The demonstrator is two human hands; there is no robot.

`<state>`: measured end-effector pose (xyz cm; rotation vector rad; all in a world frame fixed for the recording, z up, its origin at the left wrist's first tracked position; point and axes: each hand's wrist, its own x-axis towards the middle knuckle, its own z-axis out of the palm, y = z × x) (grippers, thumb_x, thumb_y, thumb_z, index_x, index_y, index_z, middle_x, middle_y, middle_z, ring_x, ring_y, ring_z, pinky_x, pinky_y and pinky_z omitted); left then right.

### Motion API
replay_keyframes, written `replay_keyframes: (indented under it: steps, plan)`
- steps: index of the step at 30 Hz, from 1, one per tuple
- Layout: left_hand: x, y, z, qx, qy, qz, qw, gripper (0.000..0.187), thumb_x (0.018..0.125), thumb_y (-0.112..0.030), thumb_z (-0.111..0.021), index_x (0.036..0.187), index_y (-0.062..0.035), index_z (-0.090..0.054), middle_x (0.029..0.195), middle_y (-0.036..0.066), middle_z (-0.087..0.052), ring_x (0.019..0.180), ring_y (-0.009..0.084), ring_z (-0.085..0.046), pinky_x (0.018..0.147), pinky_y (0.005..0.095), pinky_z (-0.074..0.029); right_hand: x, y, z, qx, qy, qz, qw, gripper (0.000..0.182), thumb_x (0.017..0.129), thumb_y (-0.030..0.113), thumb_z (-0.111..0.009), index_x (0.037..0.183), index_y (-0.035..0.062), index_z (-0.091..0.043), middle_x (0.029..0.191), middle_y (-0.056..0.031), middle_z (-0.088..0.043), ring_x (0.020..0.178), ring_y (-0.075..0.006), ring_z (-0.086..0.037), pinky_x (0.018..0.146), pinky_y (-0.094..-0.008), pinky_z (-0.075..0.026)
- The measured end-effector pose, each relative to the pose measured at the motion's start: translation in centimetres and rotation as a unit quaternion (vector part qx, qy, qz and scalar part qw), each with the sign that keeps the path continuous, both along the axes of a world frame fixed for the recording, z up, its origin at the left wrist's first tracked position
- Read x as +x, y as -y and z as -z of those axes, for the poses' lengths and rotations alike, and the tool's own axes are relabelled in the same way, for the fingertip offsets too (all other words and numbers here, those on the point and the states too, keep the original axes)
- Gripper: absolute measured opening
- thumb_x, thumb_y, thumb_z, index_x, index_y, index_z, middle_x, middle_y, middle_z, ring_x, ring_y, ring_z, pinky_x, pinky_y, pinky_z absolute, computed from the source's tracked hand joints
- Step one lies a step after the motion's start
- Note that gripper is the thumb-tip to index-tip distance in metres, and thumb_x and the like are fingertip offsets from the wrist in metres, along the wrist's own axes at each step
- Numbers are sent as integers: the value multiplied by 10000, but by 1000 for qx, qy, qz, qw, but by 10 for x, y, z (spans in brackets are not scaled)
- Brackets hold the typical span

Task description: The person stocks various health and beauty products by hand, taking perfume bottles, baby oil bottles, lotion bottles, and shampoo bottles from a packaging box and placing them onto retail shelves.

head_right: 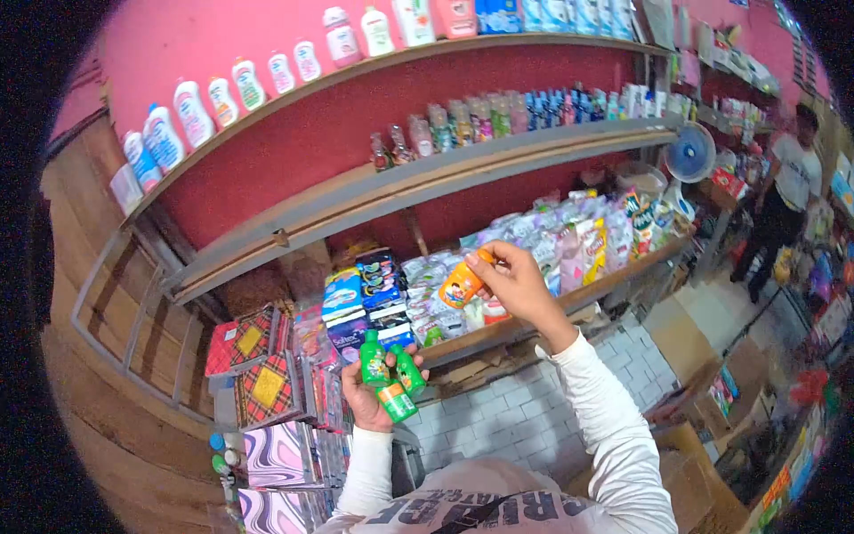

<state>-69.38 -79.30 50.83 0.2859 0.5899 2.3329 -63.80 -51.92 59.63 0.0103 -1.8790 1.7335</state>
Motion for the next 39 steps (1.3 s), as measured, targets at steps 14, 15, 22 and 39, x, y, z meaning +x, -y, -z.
replay_keyframes:
  steps: [14, 15, 22, 39]
  plan:
    - [-60, 34, -1, 49, 42, -74, 995, 472, 864, -466, -549, 953, -5, -602, 1152, 236, -600, 1080, 405, -592, 967, 573, -467, -171, -17, -84, 241, -44, -8, 969, 336, 895, 282, -699, 938, -51, -679, 768, -82, -680, 706, -120, -618, 636, -314, -502]
    - [-71, 35, 1, 61, 41, -67, 995, 477, 860, -472, -555, 950, -6, -602, 1188, 245, -586, 1089, 404, -586, 971, 569, -464, -183, -17, -92, 264, -53, 3, 963, 332, 896, 280, -698, 934, -50, -679, 765, -82, -678, 698, -116, -615, 627, -309, -501]
    - [-151, 36, -6, 53, 46, -58, 996, 469, 837, -471, -584, 933, -12, -605, 1240, 243, -563, 1144, 399, -555, 989, 565, -443, -248, -5, -124, 303, -30, 24, 952, 290, 866, 245, -718, 910, -39, -681, 738, -116, -668, 657, -164, -637, 609, -321, -508]
    - [-250, 46, -3, 13, 49, -88, 995, 545, 825, -528, -533, 974, -10, -610, 1166, 228, -599, 1064, 382, -587, 935, 545, -463, -414, 16, -150, 488, 135, 128, 853, 349, 798, 241, -754, 1015, -28, -707, 1015, -266, -679, 1017, -396, -655, 870, -435, -534]
